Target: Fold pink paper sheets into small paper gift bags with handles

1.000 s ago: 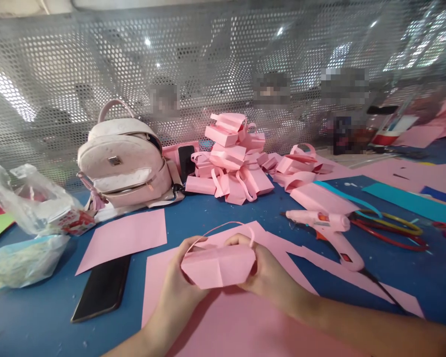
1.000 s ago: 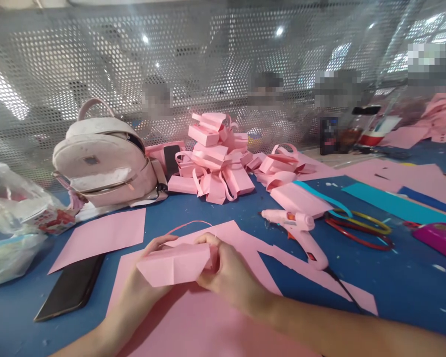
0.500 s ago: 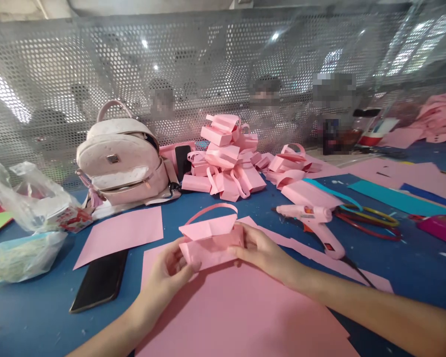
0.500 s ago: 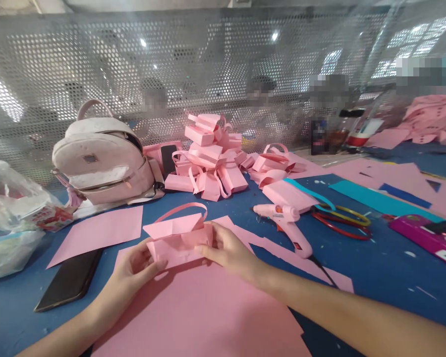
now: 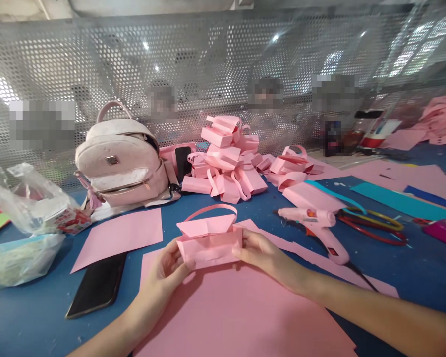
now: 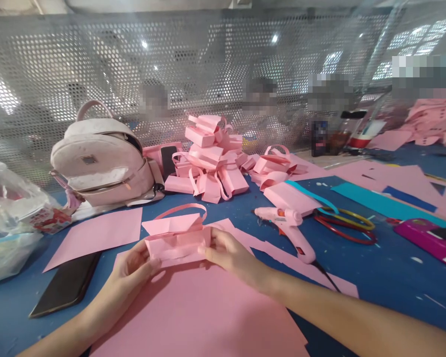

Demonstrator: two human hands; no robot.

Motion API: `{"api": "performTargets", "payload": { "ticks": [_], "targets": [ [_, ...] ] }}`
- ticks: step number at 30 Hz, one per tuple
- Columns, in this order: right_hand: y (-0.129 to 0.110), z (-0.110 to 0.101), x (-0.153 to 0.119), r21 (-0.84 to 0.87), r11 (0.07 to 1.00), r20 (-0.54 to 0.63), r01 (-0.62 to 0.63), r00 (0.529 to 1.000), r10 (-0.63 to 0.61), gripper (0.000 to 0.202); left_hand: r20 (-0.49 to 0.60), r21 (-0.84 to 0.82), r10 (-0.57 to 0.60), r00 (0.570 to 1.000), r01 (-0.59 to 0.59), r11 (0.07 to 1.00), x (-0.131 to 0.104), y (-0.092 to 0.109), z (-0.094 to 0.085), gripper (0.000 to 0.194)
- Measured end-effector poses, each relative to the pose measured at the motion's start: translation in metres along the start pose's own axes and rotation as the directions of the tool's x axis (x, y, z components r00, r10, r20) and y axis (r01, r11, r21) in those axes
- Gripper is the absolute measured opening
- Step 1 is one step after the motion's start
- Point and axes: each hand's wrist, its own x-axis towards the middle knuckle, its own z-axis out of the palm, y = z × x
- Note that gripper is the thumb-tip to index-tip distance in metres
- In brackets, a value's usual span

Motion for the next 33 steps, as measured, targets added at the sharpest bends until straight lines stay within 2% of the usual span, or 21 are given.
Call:
{"api": "performTargets", "payload": {
  "ticks": [3,5,7,8,10,12,17,21,23,25,28,33],
  "targets": [
    [0.002,0.001,-0.001,0.003,1.0,0.02,0.024,1.0,-0.024,0.037,0.001,0.085,0.0,1.0,0.0,0.996,0.0,0.0,0.0,0.048],
    [0.004,0.001,0.0,0.023,0.998,0.033,0.057,0.998,-0.057,0.041,-0.019,0.107,0.001,1.0,0.001,0.994,0.0,0.0,0.001,0.066],
    [0.005,0.001,0.001,0.027,0.996,0.024,0.087,0.996,-0.088,0.042,-0.064,0.107,0.055,0.996,-0.048,0.993,-0.001,0.0,0.002,0.084],
    [0.006,0.0,0.001,0.021,0.995,0.018,0.094,0.995,-0.095,0.042,-0.097,0.106,0.088,0.991,-0.077,0.991,-0.001,0.0,0.003,0.087],
    [0.005,0.0,0.001,0.0,0.996,0.014,0.093,0.996,-0.093,0.041,-0.155,0.098,0.112,0.981,-0.098,0.99,-0.002,0.0,0.002,0.082],
    [0.003,0.0,0.001,-0.019,0.996,0.018,0.09,0.996,-0.089,0.042,-0.168,0.086,0.074,0.983,-0.061,0.994,-0.001,0.0,0.001,0.071],
    [0.003,0.002,-0.002,-0.026,0.996,0.023,0.083,0.996,-0.083,0.043,-0.055,0.146,0.011,0.998,-0.002,0.989,-0.001,0.004,-0.001,0.063],
    [0.003,0.003,-0.002,-0.052,0.995,0.028,0.085,0.996,-0.084,0.043,-0.012,0.251,0.056,0.998,-0.051,0.967,0.0,0.011,0.002,0.056],
    [0.001,0.004,-0.001,-0.061,0.994,0.033,0.089,0.996,-0.087,0.042,-0.022,0.29,0.06,0.998,-0.051,0.956,0.001,0.012,0.003,0.051],
    [0.0,0.005,-0.001,-0.06,0.993,0.045,0.106,0.994,-0.103,0.041,-0.028,0.282,0.013,1.0,-0.004,0.96,0.001,0.012,0.003,0.049],
    [0.0,0.005,0.0,-0.048,0.99,0.059,0.131,0.99,-0.128,0.039,-0.047,0.247,-0.028,0.998,0.039,0.968,0.002,0.012,0.002,0.05],
    [0.005,0.004,0.0,-0.075,0.985,0.058,0.156,0.987,-0.152,0.04,-0.097,0.279,-0.052,0.994,0.078,0.957,0.0,0.017,0.004,0.05]
  ]
}}
